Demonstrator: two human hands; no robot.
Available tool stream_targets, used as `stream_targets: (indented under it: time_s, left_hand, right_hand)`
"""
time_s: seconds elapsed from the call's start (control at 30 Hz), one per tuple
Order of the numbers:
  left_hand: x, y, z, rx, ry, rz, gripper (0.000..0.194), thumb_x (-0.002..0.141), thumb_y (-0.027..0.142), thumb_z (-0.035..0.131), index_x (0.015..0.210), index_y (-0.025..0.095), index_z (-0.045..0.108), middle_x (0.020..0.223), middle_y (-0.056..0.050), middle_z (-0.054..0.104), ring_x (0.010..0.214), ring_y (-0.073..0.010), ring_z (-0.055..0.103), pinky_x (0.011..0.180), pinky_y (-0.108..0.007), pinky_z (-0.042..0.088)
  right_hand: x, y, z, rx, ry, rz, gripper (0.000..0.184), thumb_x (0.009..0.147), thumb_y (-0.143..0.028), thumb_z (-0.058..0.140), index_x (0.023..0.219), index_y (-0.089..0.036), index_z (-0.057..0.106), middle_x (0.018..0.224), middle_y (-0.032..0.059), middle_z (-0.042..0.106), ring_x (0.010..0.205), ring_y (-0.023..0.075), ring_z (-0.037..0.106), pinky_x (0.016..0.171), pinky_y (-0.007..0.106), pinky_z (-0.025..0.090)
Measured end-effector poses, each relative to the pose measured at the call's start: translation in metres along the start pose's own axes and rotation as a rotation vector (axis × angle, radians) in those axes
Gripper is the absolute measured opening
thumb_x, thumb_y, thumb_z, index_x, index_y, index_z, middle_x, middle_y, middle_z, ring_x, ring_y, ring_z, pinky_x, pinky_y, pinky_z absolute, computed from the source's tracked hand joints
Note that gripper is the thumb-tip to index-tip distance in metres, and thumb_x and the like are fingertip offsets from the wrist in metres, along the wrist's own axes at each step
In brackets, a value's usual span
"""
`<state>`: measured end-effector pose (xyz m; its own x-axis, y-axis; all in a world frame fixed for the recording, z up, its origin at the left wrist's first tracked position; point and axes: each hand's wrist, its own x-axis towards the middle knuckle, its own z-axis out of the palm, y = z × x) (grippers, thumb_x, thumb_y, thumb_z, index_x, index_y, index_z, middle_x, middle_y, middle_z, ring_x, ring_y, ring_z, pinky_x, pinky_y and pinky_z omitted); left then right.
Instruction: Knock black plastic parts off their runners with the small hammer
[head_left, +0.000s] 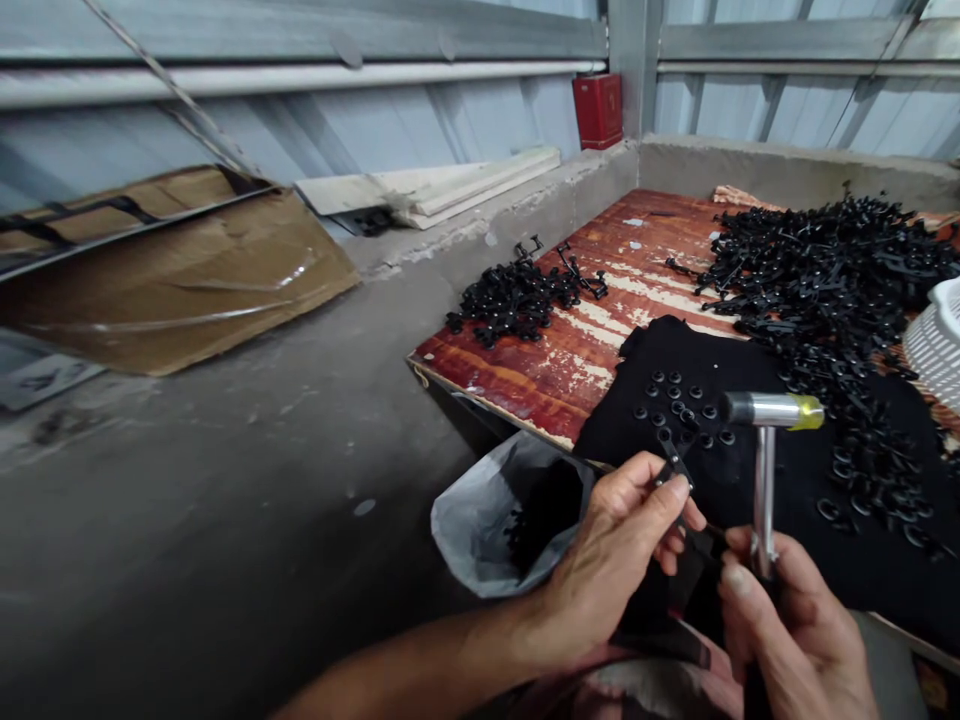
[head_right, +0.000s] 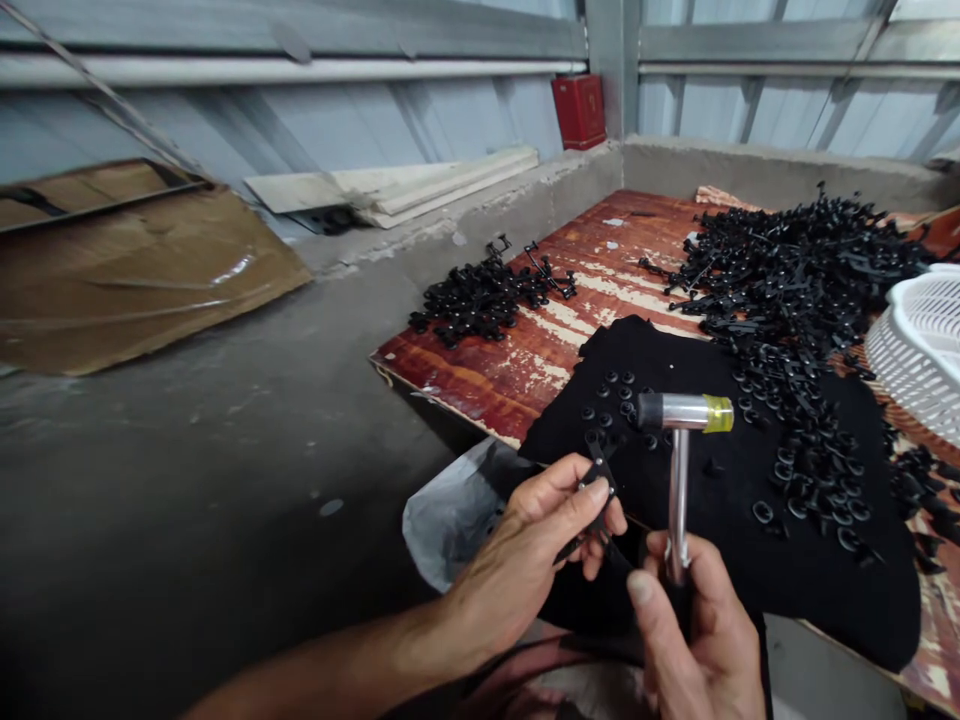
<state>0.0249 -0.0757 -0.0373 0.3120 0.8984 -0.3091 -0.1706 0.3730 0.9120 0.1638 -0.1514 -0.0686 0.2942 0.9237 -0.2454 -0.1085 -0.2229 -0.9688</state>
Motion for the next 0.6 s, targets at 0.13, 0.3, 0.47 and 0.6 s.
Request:
stream_targets:
  time_s: [0.13,0.3,0.47,0.6]
  left_hand:
    - [-0.009,-0.005,0.005,-0.223,0.029,0.002,0.026,0.078,0.039,0.066,0.077,0.016,0.052,0.077,0.000,0.060,0.057,-0.0065,0.054,0.058,-0.020,0.045]
    - [-0.006,-0.015,-0.013,-0.303,-0.023,-0.106,0.030,0.072,0.040,0.070,0.082,0.017,0.054,0.080,-0.002,0.062,0.066,-0.0120,0.058,0.060,-0.025,0.049]
    - [-0.016,0.000,-0.051,0.454,-0.259,-0.138,0.027,0.077,0.043,0.063,0.077,0.016,0.059,0.075,-0.005,0.063,0.067,-0.0154,0.058,0.062,-0.028,0.047]
    - [-0.025,0.029,-0.047,0.939,0.102,0.514,0.014,0.084,0.030,0.055,0.093,0.021,0.061,0.103,-0.008,0.065,0.098,-0.0212,0.056,0.089,-0.035,0.042]
  right_hand:
    - [0.012,0.002,0.010,0.057,-0.085,0.030,0.033,0.080,-0.047,0.074,0.097,-0.023,0.059,0.055,-0.0077,0.045,0.044,0.0078,0.040,0.039,0.015,0.034]
    - [0.019,-0.008,0.010,0.096,-0.164,0.051,0.031,0.084,-0.049,0.069,0.096,-0.023,0.057,0.049,-0.0090,0.043,0.038,0.0076,0.033,0.036,0.016,0.028]
    - [0.023,-0.028,-0.003,0.011,-0.150,-0.005,0.025,0.084,-0.044,0.071,0.091,-0.022,0.063,0.058,-0.0058,0.049,0.044,0.0078,0.037,0.040,0.017,0.032]
    - [0.025,-0.036,-0.005,-0.075,-0.267,-0.030,0.021,0.087,-0.043,0.067,0.089,-0.022,0.064,0.059,-0.0065,0.044,0.046,0.0087,0.033,0.042,0.019,0.031]
